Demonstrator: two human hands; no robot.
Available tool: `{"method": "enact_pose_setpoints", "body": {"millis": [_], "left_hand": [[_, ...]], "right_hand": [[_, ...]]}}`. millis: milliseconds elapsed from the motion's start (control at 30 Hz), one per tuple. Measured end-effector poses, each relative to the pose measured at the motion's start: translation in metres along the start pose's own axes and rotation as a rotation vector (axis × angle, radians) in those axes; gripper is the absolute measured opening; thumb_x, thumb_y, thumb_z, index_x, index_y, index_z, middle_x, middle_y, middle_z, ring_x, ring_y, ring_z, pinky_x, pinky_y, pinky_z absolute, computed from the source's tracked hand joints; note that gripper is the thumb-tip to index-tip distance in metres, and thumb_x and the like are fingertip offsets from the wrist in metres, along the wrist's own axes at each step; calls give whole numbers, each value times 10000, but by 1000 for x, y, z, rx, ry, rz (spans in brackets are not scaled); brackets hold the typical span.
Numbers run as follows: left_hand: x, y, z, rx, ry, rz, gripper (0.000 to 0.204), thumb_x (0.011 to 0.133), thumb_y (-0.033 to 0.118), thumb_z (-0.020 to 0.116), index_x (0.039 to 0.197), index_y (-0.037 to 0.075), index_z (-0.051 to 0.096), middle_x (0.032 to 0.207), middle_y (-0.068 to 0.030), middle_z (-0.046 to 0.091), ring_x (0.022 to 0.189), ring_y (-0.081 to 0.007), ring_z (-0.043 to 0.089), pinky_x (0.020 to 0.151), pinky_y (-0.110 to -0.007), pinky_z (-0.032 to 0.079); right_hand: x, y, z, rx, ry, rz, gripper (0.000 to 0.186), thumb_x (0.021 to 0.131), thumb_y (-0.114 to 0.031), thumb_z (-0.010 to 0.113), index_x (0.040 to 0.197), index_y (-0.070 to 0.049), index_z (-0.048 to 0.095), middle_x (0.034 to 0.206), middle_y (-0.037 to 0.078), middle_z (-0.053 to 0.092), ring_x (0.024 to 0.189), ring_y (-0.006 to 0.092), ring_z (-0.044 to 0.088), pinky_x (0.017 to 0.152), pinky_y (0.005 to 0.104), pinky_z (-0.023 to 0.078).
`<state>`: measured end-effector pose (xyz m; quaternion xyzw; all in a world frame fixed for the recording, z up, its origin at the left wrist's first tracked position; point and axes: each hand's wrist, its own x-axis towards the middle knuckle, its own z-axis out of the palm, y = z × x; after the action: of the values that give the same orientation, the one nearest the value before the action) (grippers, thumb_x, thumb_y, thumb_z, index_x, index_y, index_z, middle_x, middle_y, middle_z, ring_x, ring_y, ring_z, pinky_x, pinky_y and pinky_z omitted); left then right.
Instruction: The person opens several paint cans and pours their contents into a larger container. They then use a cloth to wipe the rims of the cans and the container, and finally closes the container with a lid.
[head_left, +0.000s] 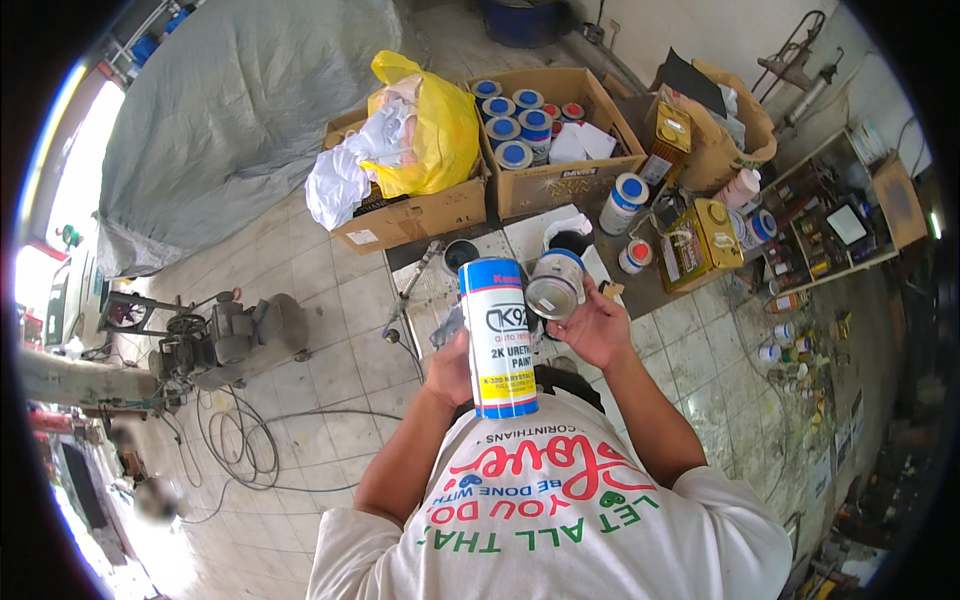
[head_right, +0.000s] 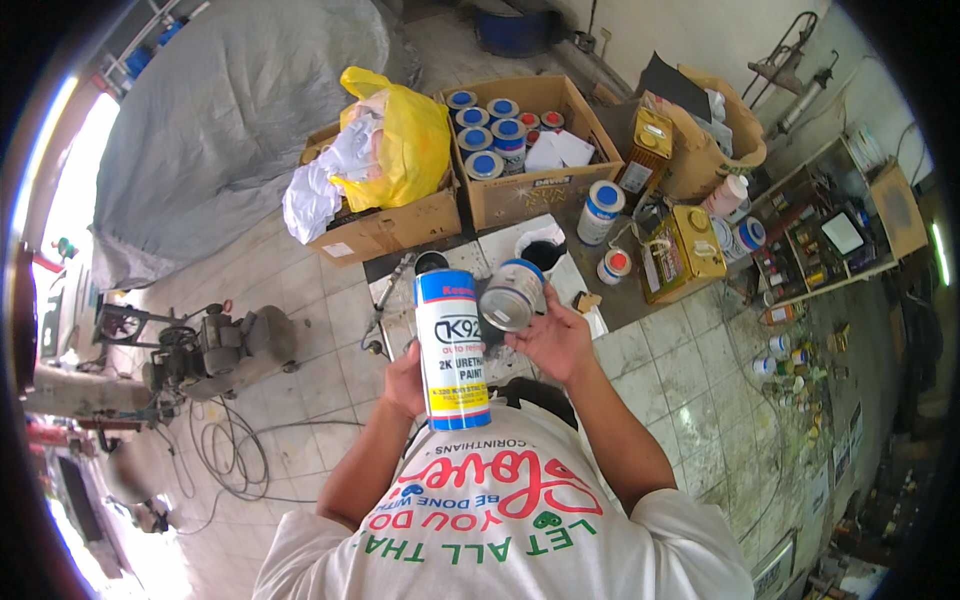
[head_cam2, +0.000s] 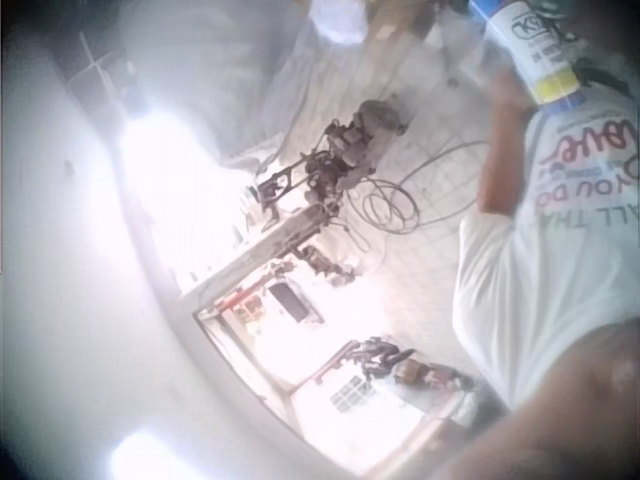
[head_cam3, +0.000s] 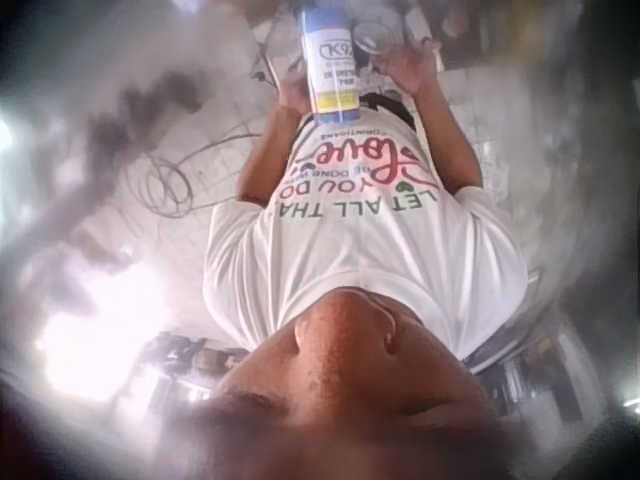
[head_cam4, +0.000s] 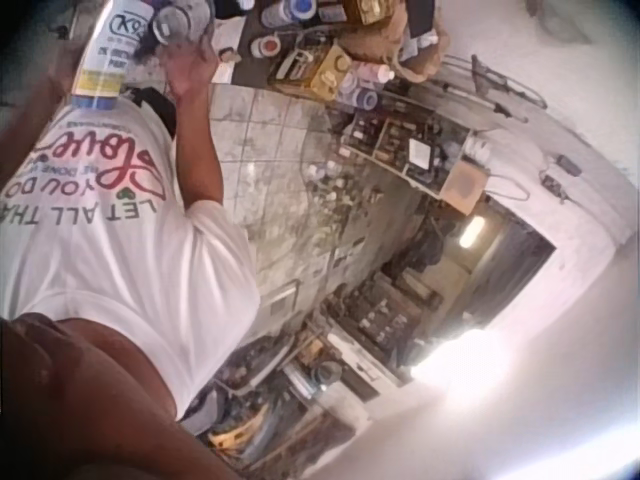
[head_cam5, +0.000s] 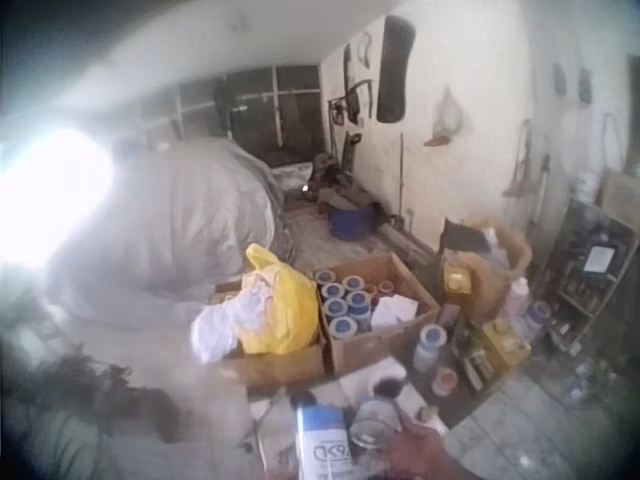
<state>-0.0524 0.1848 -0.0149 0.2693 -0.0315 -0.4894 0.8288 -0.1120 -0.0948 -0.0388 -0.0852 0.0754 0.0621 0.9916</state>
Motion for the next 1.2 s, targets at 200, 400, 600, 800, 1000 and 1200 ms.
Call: {"method": "enact_pose_setpoints", "body": {"millis": [200, 400, 600, 800, 1000, 1200], "left_hand": [[22, -36, -14, -308, -78, 111, 1197, 774, 909, 591, 1592, 65, 367, 1490, -246, 544, 1388, -440, 517, 1131, -717, 385], [8, -18, 12, -324, -57, 261, 991, 878, 634, 641, 1626, 76, 309, 1579, -252, 441, 1426, -445, 478, 1137, -712, 368], [12, -30, 3, -396, 25, 418, 1032, 875, 675, 699, 1605, 58, 309, 1462, -243, 524, 1303, -402, 564, 1077, -641, 483], [29, -46, 19, -310, 39, 474, 978, 915, 655, 664, 1625, 89, 299, 1498, -235, 508, 1302, -394, 594, 1068, -627, 505], [35, -47, 31, -180, -4, 461, 992, 910, 603, 693, 1642, 88, 265, 1553, -220, 475, 1308, -388, 594, 1054, -596, 515], [30, -55, 36, -76, 158, 441, 899, 936, 574, 637, 1580, 10, 364, 1458, -229, 579, 1235, -395, 654, 1025, -560, 555]], "right_hand": [[42, 2, 18, 101, -44, 116, 583, 982, -388, 542, 1532, -202, 489, 1561, 201, 494, 1432, 468, 456, 1115, 743, 357], [45, -24, 22, -48, -244, 79, 679, 949, -342, 613, 1583, -186, 425, 1565, 192, 490, 1394, 433, 519, 1128, 622, 430], [20, -32, 26, -266, -191, 120, 771, 924, -265, 701, 1619, -199, 374, 1514, 127, 539, 1375, 343, 557, 1146, 528, 451], [8, -34, 44, -234, -127, 180, 708, 953, -312, 624, 1601, -153, 385, 1521, 183, 534, 1398, 399, 525, 1169, 555, 421], [6, -40, 36, -301, -151, 149, 692, 946, -201, 588, 1603, -141, 378, 1562, 191, 496, 1441, 397, 489, 1159, 589, 431], [-2, -49, 47, -330, -225, 215, 809, 915, -148, 629, 1647, -143, 285, 1575, 202, 476, 1413, 370, 528, 1175, 568, 426]]}}
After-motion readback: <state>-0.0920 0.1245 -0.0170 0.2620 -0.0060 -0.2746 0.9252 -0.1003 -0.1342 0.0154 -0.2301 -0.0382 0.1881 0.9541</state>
